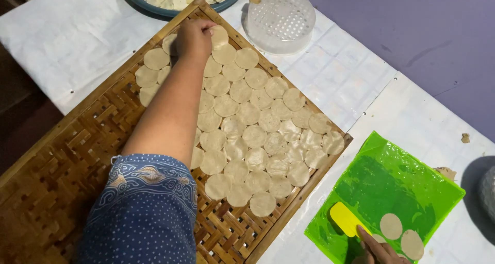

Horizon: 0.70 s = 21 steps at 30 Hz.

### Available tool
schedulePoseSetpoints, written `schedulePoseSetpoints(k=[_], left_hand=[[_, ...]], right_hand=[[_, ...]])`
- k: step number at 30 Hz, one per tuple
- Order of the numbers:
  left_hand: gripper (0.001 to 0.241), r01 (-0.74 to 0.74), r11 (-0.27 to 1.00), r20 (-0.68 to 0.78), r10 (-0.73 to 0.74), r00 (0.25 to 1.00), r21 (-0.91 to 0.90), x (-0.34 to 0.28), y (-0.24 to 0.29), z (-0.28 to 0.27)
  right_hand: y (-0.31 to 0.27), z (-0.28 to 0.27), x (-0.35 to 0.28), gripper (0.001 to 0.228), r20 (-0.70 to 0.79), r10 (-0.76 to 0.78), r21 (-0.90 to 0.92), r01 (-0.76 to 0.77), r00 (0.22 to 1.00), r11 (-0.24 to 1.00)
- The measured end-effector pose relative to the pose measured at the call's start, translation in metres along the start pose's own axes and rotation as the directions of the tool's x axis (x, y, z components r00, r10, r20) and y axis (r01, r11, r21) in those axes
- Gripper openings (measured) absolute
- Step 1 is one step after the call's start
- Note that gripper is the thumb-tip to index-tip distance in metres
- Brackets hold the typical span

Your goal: Flattening dough and arranging small dough circles on a woven mat for drying.

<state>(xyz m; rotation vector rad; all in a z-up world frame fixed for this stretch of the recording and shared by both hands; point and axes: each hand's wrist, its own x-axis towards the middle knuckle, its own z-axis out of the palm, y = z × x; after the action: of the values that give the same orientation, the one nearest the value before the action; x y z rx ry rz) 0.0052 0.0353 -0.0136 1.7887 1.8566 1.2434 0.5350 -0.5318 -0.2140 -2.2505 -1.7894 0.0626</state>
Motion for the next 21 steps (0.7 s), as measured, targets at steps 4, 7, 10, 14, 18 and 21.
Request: schedulePoseSetpoints(k=[4,7,10,14,18,21], left_hand=[[0.015,0.036,0.999,-0.074,-0.037,0.997,-0.011,0.001,-0.003,-0.001],[0.027,0.044,0.999,-0.099,-0.042,0.994,0.024,0.003,-0.007,0.0],[0.039,-0.002,0.98,-0.149,0.033,0.988,0.201,-0.008,-0.002,0.007],[0.037,-0.351,0.909,-0.039,0.368,0.929,0.226,-0.083,0.052,0.003],[0.031,-0.466,0.882,0.228,0.441,0.868,0.066,-0.192,0.137,-0.038],[0.029,-0.382,0.923,0.354,0.371,0.858,-0.04,-0.262,0.155,-0.041]], right_hand=[[-0.023,-0.02,0.004,0.049,0.039,0.081,-0.133,-0.075,0.996,0.988],[-0.055,-0.043,0.011,0.042,0.051,0.129,-0.225,-0.114,0.99,0.968],[-0.1,-0.08,0.021,0.039,-0.091,0.043,-0.076,-0.05,0.995,0.996],[-0.136,-0.115,0.017,0.049,0.028,0.08,-0.108,-0.076,0.996,0.991],[-0.15,-0.141,0.004,0.053,0.082,0.182,-0.149,-0.169,0.98,0.974],[-0.137,-0.146,-0.016,0.05,0.052,0.265,-0.123,-0.257,0.963,0.958]])
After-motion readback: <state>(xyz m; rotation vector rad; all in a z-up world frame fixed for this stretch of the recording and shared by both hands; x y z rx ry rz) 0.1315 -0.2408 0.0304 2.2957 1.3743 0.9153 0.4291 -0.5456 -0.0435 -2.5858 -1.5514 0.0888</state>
